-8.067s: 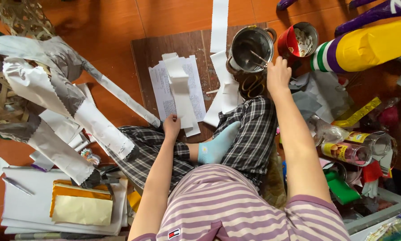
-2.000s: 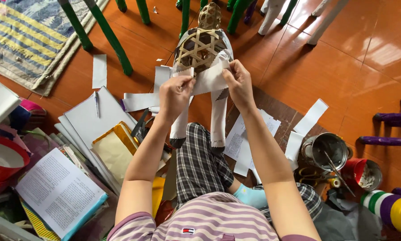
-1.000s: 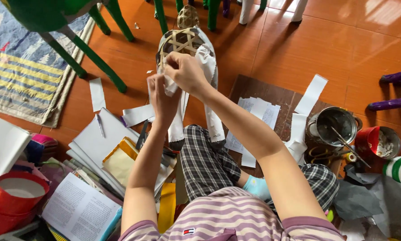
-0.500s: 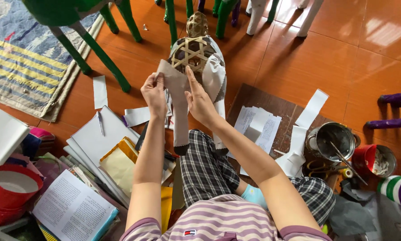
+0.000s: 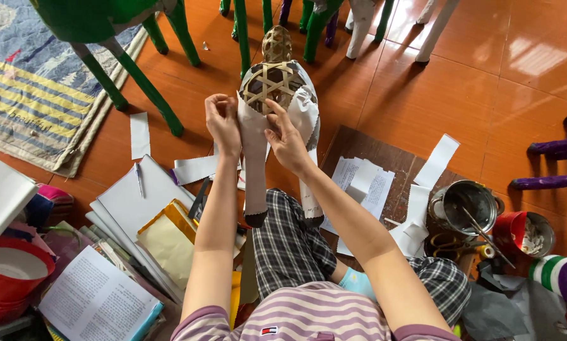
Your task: Applying paper strips to a frame to create a paper-mache sculpture
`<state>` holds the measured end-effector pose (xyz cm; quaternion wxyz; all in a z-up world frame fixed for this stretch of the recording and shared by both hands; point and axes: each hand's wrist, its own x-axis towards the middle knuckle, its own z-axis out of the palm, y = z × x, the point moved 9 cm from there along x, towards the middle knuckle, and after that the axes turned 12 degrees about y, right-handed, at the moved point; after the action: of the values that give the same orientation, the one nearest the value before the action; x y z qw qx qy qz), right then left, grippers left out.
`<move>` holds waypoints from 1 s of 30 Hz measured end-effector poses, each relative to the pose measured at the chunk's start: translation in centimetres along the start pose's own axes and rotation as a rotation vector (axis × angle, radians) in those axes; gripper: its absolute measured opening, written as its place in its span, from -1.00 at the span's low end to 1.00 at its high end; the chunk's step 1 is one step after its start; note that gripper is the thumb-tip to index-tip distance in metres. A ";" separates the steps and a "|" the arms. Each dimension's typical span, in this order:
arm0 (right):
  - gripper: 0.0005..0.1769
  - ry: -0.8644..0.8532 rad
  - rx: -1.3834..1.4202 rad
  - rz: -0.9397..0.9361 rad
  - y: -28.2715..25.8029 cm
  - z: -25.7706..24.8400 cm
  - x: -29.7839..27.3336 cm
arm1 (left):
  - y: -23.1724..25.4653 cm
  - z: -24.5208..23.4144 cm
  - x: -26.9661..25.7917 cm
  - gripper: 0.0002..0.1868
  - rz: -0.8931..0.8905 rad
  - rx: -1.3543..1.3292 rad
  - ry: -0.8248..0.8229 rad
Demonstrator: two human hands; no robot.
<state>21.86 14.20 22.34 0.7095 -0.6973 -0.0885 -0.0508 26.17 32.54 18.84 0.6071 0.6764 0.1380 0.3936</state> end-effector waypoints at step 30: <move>-0.62 0.424 -0.239 0.019 14.0 -20.4 -18.0 | -19.8 -10.1 -22.2 -0.70 -0.840 0.030 -0.752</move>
<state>8.07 -6.78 4.85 0.6251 -0.7508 0.0758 -0.1995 10.34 29.43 -8.15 0.7092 0.6657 0.1753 -0.1520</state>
